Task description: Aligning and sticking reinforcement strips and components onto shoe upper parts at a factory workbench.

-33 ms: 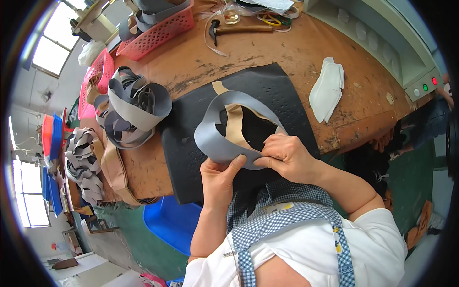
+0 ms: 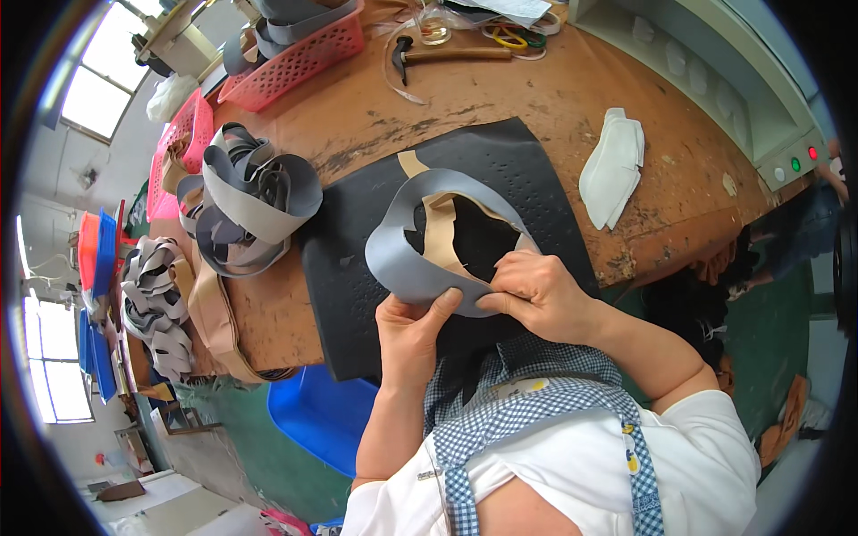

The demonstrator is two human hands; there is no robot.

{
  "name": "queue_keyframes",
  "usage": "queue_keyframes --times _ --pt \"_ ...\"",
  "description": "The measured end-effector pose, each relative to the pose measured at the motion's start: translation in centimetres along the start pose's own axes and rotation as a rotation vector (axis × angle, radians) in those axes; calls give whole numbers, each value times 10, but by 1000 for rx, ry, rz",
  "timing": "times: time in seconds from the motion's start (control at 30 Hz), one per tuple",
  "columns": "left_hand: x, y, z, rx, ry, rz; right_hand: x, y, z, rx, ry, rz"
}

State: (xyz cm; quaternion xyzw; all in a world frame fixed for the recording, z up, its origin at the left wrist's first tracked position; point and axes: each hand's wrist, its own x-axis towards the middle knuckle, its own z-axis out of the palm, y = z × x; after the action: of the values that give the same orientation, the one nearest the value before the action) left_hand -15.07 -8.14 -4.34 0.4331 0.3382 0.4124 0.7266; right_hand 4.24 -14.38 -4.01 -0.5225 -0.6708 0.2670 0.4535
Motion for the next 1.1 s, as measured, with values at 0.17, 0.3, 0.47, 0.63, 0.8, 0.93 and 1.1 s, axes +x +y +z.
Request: queue_keyframes --times 0.17,0.3,0.47,0.63,0.8,0.93,1.1 --pt "-3 -3 4 94 19 19 1 -14 3 -56 52 68" --pt "-11 -7 8 298 63 60 2 -12 2 -90 46 23" --pt "-1 8 -5 140 -2 -2 -6 -12 -1 23 -46 89" --pt "-7 3 -3 132 3 -32 -4 -18 8 -82 59 76" --pt "-9 -5 -4 118 15 -12 -4 -6 8 -101 -31 73" --pt "-10 -12 -3 141 72 -3 -7 -6 10 -112 -33 73" --pt "-15 -12 -1 219 92 5 -3 -9 6 -70 -29 124"
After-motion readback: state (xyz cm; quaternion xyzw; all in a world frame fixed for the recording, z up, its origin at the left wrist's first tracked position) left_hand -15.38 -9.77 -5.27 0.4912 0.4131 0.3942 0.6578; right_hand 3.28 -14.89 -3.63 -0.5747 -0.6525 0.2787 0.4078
